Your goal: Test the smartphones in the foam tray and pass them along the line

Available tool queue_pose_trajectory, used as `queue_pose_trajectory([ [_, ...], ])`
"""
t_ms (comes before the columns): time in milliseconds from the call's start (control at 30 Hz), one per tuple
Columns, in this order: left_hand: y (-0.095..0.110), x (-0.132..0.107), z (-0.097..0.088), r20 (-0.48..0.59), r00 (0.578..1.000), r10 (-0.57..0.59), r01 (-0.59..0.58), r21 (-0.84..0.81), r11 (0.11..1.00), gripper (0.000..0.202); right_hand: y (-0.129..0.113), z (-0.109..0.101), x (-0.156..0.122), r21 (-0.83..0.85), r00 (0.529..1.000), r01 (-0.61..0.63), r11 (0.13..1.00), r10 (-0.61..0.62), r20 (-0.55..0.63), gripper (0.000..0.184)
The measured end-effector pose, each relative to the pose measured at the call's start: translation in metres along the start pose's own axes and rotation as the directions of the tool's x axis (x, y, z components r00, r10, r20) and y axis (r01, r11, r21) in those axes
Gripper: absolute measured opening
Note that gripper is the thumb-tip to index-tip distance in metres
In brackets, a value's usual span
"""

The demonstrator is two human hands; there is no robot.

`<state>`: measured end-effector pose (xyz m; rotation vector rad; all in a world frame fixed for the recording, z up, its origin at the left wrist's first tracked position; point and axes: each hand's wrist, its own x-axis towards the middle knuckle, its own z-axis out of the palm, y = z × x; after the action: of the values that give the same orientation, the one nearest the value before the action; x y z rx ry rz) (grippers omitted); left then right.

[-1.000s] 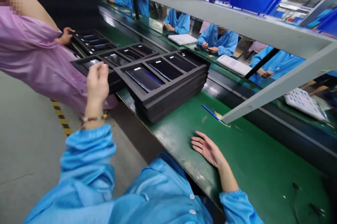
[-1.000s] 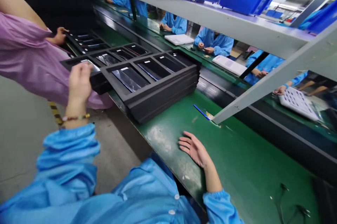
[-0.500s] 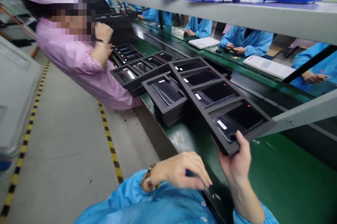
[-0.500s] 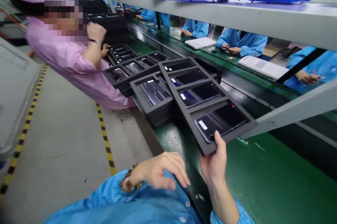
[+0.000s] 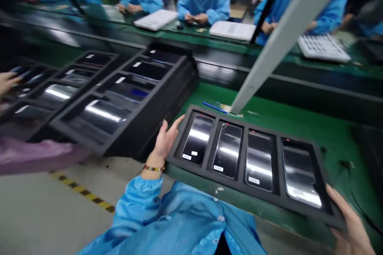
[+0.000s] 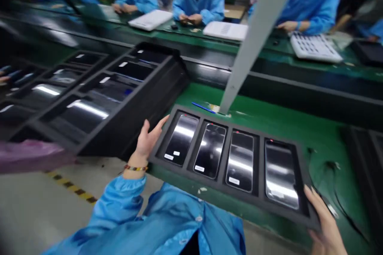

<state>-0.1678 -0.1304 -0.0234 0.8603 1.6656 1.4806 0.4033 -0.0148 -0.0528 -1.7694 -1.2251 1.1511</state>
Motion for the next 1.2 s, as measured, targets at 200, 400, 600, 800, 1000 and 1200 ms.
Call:
queue_pose_trajectory([
  [200,-0.013,0.019,0.031,0.058,0.995,-0.078,0.062,0.240,0.969,0.083,-0.014,0.018,0.001,-0.344,0.983,0.183,0.921,-0.170,0.068,0.070],
  [400,0.005,0.010,0.066,0.179,0.951,0.252,-0.298,0.744,0.598,0.059,-0.027,0.072,-0.026,-0.688,0.828,0.408,0.600,-0.560,0.002,0.068],
  [600,0.009,0.008,0.097,0.375,0.909,0.185,-0.418,0.799,0.433,0.060,-0.041,0.107,-0.041,-0.791,0.888,0.260,0.554,-0.458,-0.028,0.076],
  [800,0.007,0.030,0.073,0.361,0.925,0.117,-0.369,0.785,0.497,0.049,-0.052,0.099,-0.032,-0.763,0.925,0.231,0.604,-0.379,-0.020,0.092],
  [1000,0.007,0.032,0.073,0.381,0.918,0.114,-0.388,0.795,0.466,0.066,-0.053,0.095,-0.031,-0.793,0.918,0.288,0.537,-0.390,0.070,0.102],
  [1200,0.020,0.018,0.094,0.301,0.928,0.218,-0.367,0.834,0.411,0.066,-0.061,0.092,-0.029,-0.774,0.918,0.295,0.561,-0.390,0.067,0.094],
])
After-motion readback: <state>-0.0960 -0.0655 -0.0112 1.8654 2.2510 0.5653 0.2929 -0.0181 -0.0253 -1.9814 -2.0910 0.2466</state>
